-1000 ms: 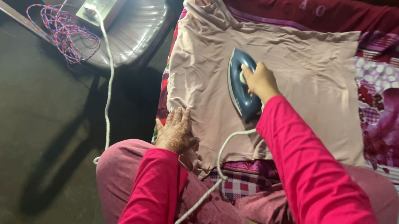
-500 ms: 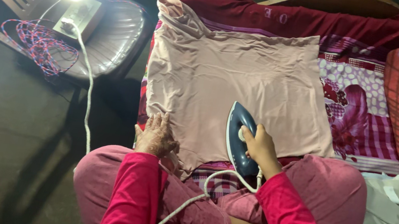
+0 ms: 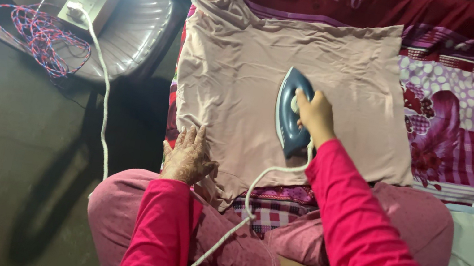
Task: The person irons a light-colored shirt on a bed using an electric iron. They smooth the fabric with their hands and move the iron back and forth across the shirt to remove wrinkles.
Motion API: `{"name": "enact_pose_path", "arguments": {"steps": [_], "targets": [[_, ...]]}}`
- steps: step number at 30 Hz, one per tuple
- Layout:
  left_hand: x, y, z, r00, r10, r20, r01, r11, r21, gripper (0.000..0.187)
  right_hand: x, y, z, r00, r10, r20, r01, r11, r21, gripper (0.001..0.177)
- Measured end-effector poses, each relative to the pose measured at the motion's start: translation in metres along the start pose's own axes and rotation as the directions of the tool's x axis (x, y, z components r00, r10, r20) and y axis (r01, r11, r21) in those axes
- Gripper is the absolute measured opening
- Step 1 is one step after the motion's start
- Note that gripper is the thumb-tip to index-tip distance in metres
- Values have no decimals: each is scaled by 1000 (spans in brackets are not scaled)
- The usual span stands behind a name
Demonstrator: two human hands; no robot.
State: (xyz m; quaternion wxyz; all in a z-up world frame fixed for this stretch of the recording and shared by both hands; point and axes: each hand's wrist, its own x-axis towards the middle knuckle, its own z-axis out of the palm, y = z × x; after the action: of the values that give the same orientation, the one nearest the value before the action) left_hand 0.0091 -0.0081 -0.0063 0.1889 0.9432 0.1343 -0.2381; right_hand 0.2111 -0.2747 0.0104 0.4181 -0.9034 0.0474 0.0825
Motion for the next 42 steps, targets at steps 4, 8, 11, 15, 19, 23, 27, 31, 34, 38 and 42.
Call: {"name": "enact_pose_path", "arguments": {"steps": [4, 8, 11, 15, 19, 23, 27, 31, 34, 38, 42], "targets": [[1, 2, -2, 1000, -17, 5, 17, 999, -30, 110, 40, -21, 5, 1000, 20, -6, -20, 999, -30, 54], [2, 3, -1, 1000, -14, 6, 14, 999, -42, 112, 58, -35, 6, 999, 39, -7, -39, 999, -16, 51], [4, 2, 1, 1000, 11, 8, -11, 1000, -28, 111, 60, -37, 4, 998, 57, 20, -56, 998, -21, 51], [6, 1, 2, 1000, -3, 9, 3, 1000, -23, 112, 55, -30, 0, 997, 50, 59, -42, 991, -123, 56], [11, -1, 8, 999, -31, 43, 32, 999, -11, 113, 32, -6, -4, 994, 66, 92, -52, 988, -148, 62], [17, -5, 11, 996, -56, 70, 54, 998, 31, 114, -4, 23, -13, 984, 73, 162, -51, 989, -139, 65], [9, -9, 15, 999, -44, 20, 43, 999, 29, 112, -55, 52, -22, 972, 110, 207, -112, 994, -3, 61], [5, -8, 13, 998, -55, 2, 55, 998, 41, 113, -100, 73, -27, 952, 209, 225, -267, 924, 274, 48], [3, -9, 13, 999, -48, -7, 48, 997, 53, 110, -112, 81, -22, 933, 292, 210, -359, 759, 542, 41], [6, -11, 14, 1000, -23, 15, 22, 997, 68, 107, -104, 84, -14, 946, 294, 136, -311, 706, 636, 39], [6, -9, 16, 1000, -30, 1, 30, 996, 82, 107, -72, 83, -13, 975, 210, 67, -206, 756, 621, 39]]}}
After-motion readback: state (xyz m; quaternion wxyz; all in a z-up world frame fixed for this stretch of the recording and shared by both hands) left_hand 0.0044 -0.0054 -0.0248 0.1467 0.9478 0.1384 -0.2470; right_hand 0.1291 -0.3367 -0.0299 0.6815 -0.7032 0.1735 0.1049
